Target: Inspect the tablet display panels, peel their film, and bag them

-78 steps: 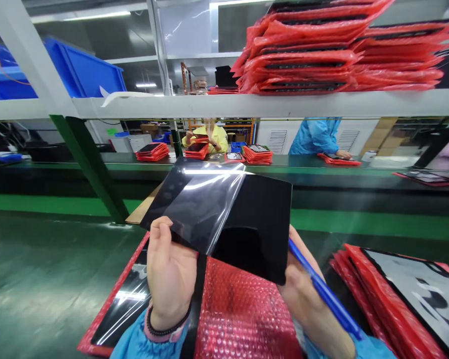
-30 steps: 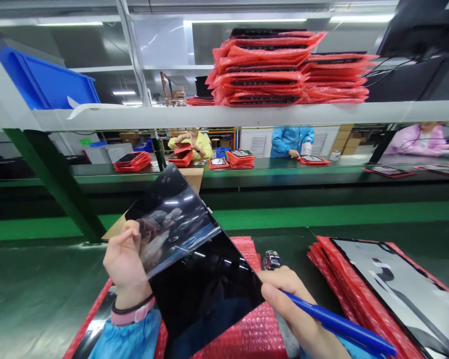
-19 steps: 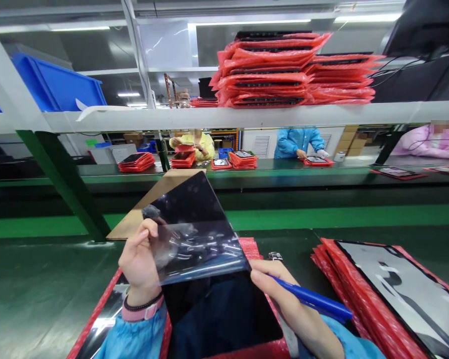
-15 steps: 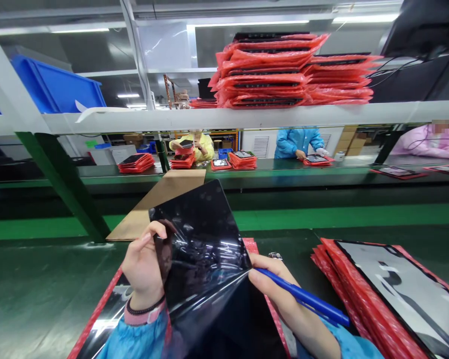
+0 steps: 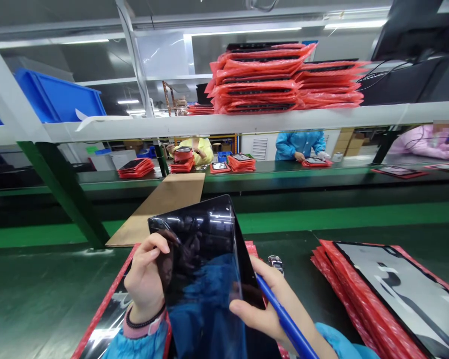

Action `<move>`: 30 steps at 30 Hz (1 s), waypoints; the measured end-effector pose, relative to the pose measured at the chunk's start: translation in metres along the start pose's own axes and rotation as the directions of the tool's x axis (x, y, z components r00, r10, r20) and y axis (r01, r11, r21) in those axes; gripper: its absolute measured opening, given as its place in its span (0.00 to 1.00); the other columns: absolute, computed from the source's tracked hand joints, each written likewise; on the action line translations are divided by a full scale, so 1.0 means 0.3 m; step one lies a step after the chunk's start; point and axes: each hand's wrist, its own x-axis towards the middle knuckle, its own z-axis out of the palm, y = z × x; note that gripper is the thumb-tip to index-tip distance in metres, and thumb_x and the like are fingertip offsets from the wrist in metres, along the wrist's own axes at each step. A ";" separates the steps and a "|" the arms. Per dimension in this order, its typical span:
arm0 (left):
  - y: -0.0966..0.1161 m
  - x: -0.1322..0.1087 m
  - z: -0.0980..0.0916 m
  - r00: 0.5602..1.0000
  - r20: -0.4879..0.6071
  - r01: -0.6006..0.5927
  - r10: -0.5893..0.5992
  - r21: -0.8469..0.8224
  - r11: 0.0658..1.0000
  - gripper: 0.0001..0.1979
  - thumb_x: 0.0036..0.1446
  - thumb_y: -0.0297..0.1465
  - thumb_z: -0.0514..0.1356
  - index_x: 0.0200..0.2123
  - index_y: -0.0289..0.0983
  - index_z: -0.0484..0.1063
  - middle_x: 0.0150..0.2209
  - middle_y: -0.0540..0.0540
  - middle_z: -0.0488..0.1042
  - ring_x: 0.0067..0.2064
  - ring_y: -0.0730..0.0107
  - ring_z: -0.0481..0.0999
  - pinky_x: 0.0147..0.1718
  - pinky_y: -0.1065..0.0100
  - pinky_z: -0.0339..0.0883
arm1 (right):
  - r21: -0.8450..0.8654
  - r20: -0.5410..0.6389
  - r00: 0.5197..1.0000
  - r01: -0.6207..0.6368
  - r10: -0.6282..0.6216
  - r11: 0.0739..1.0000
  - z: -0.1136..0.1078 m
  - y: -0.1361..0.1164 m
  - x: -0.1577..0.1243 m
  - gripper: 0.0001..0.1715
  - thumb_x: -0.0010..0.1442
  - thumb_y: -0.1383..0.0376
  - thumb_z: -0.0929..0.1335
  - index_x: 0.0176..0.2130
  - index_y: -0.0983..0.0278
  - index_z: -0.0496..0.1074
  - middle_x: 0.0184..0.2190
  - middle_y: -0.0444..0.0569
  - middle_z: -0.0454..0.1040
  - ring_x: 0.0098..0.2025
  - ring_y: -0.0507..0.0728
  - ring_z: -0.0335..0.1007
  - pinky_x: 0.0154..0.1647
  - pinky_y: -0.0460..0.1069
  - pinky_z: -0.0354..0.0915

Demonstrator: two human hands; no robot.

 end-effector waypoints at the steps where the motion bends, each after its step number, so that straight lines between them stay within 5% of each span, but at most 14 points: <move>1: -0.002 0.000 -0.003 1.000 -0.005 -0.013 0.013 0.010 1.000 0.08 0.37 0.34 0.59 0.15 0.36 0.67 0.22 0.45 0.68 0.29 0.63 0.69 0.27 0.65 0.60 | -0.030 0.016 1.000 0.006 -0.005 1.000 -0.004 0.002 -0.002 0.17 0.53 0.61 0.73 0.45 0.58 0.74 0.35 0.46 0.79 0.38 0.60 0.78 0.46 0.52 0.74; 4: -0.011 0.002 -0.011 0.998 -0.004 -0.065 0.065 0.021 0.998 0.07 0.37 0.34 0.59 0.15 0.37 0.67 0.20 0.46 0.66 0.28 0.64 0.69 0.26 0.66 0.59 | -0.223 0.025 0.994 0.109 -0.106 0.969 -0.023 0.026 -0.012 0.37 0.55 0.64 0.73 0.61 0.56 0.61 0.53 0.51 0.74 0.50 0.62 0.75 0.55 0.56 0.69; 6: -0.016 0.003 -0.016 0.994 0.007 -0.108 0.108 0.009 0.994 0.07 0.37 0.33 0.59 0.15 0.37 0.68 0.19 0.47 0.65 0.27 0.66 0.68 0.27 0.66 0.60 | -0.426 0.020 0.958 0.266 -0.285 0.865 -0.037 0.051 -0.016 0.53 0.55 0.64 0.74 0.68 0.53 0.44 0.67 0.54 0.55 0.62 0.65 0.62 0.62 0.59 0.62; 9: -0.022 0.002 -0.026 0.982 0.032 -0.186 0.185 0.012 0.983 0.07 0.38 0.33 0.59 0.14 0.37 0.69 0.17 0.48 0.62 0.23 0.68 0.65 0.26 0.65 0.60 | -0.650 0.158 0.813 0.513 -0.561 0.560 -0.052 0.075 -0.013 0.60 0.56 0.67 0.73 0.69 0.51 0.32 0.71 0.50 0.33 0.70 0.67 0.36 0.66 0.64 0.50; 12: -0.022 -0.003 -0.036 0.958 0.050 -0.286 0.284 0.056 0.956 0.08 0.39 0.33 0.59 0.13 0.37 0.70 0.15 0.48 0.63 0.20 0.70 0.63 0.21 0.66 0.57 | -0.703 0.320 0.705 0.625 -0.633 0.340 -0.059 0.072 -0.002 0.58 0.57 0.66 0.73 0.69 0.52 0.33 0.70 0.47 0.35 0.70 0.64 0.28 0.67 0.68 0.42; 19: -0.027 -0.010 -0.047 0.879 0.142 -0.471 0.456 0.104 0.876 0.10 0.43 0.34 0.61 0.14 0.39 0.73 0.12 0.50 0.66 0.14 0.74 0.61 0.14 0.70 0.52 | -0.662 0.403 0.615 0.707 -0.678 0.248 -0.079 0.084 0.004 0.58 0.54 0.68 0.74 0.69 0.54 0.38 0.66 0.53 0.51 0.70 0.65 0.37 0.66 0.73 0.37; 23: -0.040 -0.020 -0.063 0.839 0.215 -0.530 0.500 0.113 0.840 0.10 0.45 0.32 0.63 0.15 0.40 0.75 0.11 0.51 0.68 0.13 0.73 0.64 0.13 0.71 0.55 | -0.664 0.268 0.558 0.698 -0.786 0.269 -0.087 0.111 -0.006 0.47 0.54 0.69 0.71 0.66 0.54 0.49 0.57 0.52 0.71 0.66 0.67 0.55 0.63 0.77 0.47; 26: -0.046 -0.033 -0.084 0.781 0.320 -0.599 0.536 0.139 0.789 0.09 0.47 0.30 0.62 0.17 0.40 0.76 0.18 0.49 0.75 0.19 0.69 0.72 0.18 0.71 0.64 | -0.710 0.144 0.451 0.667 -0.881 0.225 -0.090 0.115 -0.005 0.43 0.50 0.79 0.70 0.60 0.53 0.58 0.46 0.45 0.80 0.56 0.63 0.69 0.59 0.74 0.59; 30: -0.052 -0.043 -0.105 0.670 0.471 -0.689 0.574 0.104 0.717 0.09 0.50 0.28 0.59 0.22 0.40 0.78 0.21 0.48 0.77 0.25 0.67 0.77 0.24 0.71 0.69 | -0.765 0.087 0.317 0.629 -0.945 0.140 -0.085 0.109 0.002 0.28 0.48 0.83 0.68 0.44 0.58 0.67 0.39 0.39 0.82 0.46 0.58 0.74 0.56 0.70 0.66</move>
